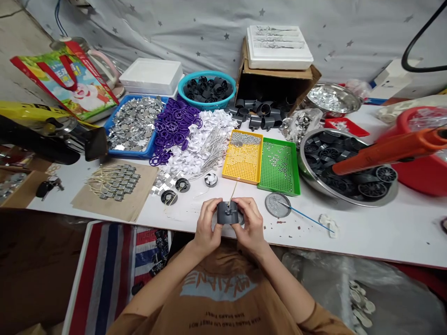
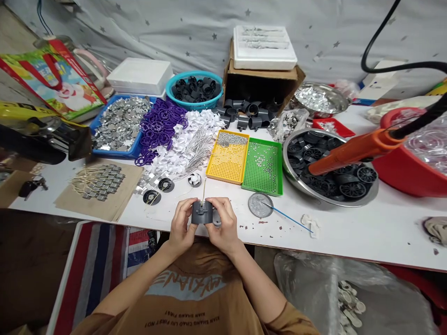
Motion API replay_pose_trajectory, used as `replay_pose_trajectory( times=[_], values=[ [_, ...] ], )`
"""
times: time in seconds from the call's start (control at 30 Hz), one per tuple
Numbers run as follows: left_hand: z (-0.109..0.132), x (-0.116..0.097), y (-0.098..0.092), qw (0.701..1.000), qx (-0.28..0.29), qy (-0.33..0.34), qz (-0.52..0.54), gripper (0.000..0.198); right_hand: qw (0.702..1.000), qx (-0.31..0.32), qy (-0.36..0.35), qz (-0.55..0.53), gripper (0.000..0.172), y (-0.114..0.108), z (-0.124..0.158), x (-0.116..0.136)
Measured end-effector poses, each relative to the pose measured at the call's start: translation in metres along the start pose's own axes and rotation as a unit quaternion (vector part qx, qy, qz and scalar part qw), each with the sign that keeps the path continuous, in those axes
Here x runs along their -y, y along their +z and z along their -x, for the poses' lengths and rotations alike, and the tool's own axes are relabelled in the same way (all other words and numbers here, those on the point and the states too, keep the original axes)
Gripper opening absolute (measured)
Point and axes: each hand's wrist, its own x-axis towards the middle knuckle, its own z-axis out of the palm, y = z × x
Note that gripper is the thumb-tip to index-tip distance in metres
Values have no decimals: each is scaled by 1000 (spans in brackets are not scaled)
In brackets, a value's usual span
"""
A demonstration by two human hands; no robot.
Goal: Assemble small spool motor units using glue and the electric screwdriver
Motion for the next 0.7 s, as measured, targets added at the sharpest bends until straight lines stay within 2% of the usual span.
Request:
replay_pose_trajectory(
  times=[0.1, 0.17, 0.27, 0.37, 0.4, 0.47, 0.57, 0.63, 0.7],
  values=[
    [2, 0, 4, 999, -6, -40, 11, 44, 999, 13, 32, -20, 41, 1, -2, -6],
    [1, 2, -1, 995, 4, -85, 43, 43, 998, 38, 47, -26, 41, 1, -7, -6],
    [1, 7, -18, 980, 50, -156, 114, 55, 990, 128, 51, 0, 43, 0, -19, -3],
    [8, 14, -35, 956, 99, -219, 170, 65, 963, 267, 28, 26, 45, 1, -36, -2],
    [12, 17, -39, 948, 94, -241, 183, 65, 954, 298, 15, 22, 47, 2, -43, -4],
    [20, 23, -43, 937, 47, -288, 194, 62, 952, 303, -11, 25, 52, 6, -61, -13],
    [29, 29, -44, 927, -9, -349, 139, 56, 960, 254, -49, 104, 60, 19, -91, -35],
    [31, 32, -45, 931, -13, -362, 38, 51, 943, 278, -83, 163, 68, 32, -109, -50],
    [29, 35, -48, 938, -15, -337, -81, 44, 918, 324, -116, 194, 67, 43, -122, -62]
  ],
)
